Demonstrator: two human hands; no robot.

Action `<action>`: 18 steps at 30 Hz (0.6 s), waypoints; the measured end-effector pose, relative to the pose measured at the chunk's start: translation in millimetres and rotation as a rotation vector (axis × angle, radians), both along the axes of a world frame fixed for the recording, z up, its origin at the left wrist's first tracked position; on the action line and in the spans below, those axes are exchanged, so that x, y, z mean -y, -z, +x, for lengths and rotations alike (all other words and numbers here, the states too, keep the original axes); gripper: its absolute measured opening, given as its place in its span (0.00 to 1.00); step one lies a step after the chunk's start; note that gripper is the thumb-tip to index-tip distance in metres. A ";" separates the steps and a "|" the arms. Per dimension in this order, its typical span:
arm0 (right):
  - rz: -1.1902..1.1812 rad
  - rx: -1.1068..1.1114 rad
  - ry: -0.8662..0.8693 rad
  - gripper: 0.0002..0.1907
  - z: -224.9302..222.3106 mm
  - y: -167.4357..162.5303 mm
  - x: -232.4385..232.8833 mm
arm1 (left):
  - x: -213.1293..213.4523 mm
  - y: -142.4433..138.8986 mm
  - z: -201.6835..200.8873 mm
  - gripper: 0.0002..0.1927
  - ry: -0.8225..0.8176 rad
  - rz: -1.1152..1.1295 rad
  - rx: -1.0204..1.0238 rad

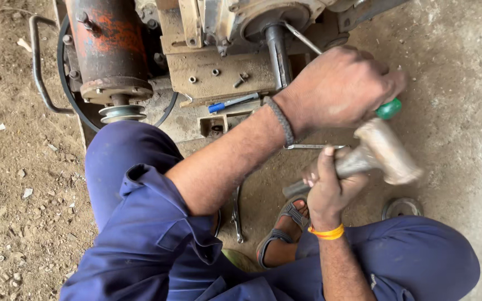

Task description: The person sits on the ground beside a small engine machine and works on its horizontal shaft. They remove a round pulley from the shaft by hand, then hold a metal drift against the shaft and strike it with a hammer, and use a screwdriver around the shaft housing while continuing to work the fitting.

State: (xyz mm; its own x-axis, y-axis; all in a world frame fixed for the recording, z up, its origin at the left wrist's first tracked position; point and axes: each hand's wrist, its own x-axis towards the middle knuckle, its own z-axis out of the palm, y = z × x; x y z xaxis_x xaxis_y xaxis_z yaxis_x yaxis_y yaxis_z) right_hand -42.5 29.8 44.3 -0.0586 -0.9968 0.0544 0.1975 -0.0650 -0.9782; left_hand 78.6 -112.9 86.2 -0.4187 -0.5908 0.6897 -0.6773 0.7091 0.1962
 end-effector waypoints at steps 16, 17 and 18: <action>-0.173 0.092 0.038 0.16 2.8 -13.0 16.5 | 0.5 -1.4 3.3 0.10 0.020 0.082 -0.033; -0.206 0.113 0.052 0.15 2.1 -15.1 17.0 | -0.3 -1.3 3.7 0.10 0.013 0.064 -0.037; -0.158 0.043 0.025 0.15 0.9 -17.5 17.9 | -1.2 -1.3 3.9 0.10 -0.002 0.049 -0.045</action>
